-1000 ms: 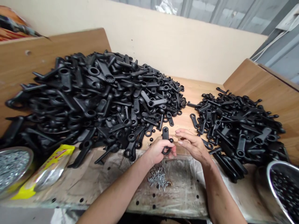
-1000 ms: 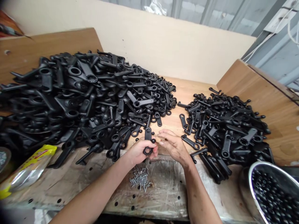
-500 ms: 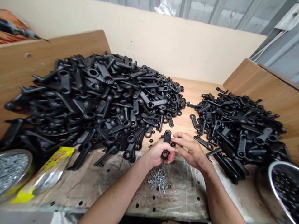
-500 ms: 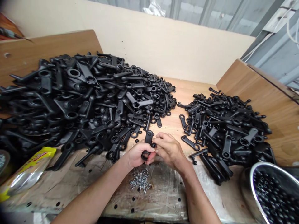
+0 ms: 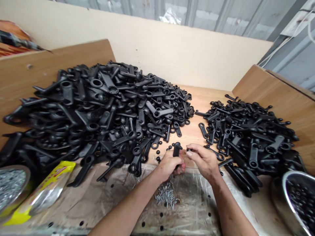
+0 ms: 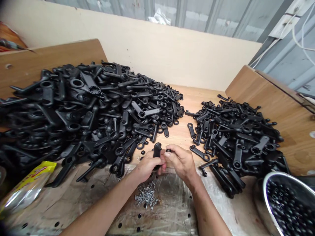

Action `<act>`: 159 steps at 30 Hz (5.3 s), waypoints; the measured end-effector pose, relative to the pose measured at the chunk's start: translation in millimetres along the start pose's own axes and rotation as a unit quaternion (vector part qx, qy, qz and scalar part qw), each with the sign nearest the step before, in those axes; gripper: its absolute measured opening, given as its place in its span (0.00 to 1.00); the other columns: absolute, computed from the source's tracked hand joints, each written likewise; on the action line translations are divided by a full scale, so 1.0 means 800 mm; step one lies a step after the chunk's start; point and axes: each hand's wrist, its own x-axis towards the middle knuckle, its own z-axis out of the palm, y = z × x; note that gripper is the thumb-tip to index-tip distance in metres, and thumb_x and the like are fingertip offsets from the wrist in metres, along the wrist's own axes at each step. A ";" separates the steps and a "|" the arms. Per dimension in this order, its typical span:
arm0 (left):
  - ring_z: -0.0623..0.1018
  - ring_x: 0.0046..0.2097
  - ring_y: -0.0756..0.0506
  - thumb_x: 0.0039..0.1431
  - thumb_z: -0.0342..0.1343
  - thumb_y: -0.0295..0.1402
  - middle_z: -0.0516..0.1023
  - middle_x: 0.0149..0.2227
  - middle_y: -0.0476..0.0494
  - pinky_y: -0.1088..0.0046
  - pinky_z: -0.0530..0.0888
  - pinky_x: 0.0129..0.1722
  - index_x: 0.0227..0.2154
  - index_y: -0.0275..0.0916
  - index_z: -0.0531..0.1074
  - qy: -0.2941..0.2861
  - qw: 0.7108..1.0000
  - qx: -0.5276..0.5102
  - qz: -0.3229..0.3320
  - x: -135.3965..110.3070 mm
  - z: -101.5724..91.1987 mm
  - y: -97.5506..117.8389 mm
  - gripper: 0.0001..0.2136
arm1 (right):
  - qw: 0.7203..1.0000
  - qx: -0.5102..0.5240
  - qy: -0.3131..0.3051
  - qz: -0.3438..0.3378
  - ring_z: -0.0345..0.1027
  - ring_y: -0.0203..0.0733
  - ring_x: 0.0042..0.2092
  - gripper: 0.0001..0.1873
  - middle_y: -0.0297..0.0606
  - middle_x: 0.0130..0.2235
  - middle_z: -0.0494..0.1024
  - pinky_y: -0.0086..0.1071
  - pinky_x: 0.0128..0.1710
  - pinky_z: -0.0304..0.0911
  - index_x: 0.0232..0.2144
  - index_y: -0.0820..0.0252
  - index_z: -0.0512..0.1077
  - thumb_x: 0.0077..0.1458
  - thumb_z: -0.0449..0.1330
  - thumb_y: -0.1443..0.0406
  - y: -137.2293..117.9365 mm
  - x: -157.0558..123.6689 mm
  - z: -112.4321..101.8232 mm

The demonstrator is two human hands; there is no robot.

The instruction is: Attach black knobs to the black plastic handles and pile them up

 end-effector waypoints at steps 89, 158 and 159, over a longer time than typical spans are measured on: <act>0.73 0.24 0.47 0.51 0.45 0.28 0.72 0.21 0.46 0.71 0.69 0.26 0.29 0.35 0.67 0.165 0.700 0.530 0.449 0.015 0.002 -0.037 0.07 | 0.924 -0.356 0.136 -0.014 0.71 0.47 0.40 0.19 0.40 0.39 0.77 0.35 0.42 0.65 0.34 0.58 0.75 0.46 0.57 0.51 -0.008 0.017 -0.086; 0.60 0.15 0.56 0.39 0.58 0.30 0.60 0.12 0.57 0.79 0.55 0.15 0.22 0.36 0.65 0.136 0.973 -0.085 0.165 0.023 -0.047 0.010 0.07 | 0.896 -0.417 -0.150 0.036 0.66 0.41 0.38 0.08 0.40 0.36 0.73 0.29 0.36 0.56 0.34 0.58 0.70 0.56 0.52 0.64 0.053 0.054 0.042; 0.60 0.15 0.56 0.38 0.58 0.31 0.61 0.12 0.58 0.80 0.56 0.15 0.21 0.37 0.64 0.151 0.973 -0.072 0.159 0.024 -0.046 0.008 0.08 | 0.910 -0.390 -0.134 0.039 0.66 0.40 0.36 0.08 0.39 0.34 0.73 0.28 0.35 0.56 0.33 0.58 0.70 0.55 0.52 0.64 0.053 0.052 0.039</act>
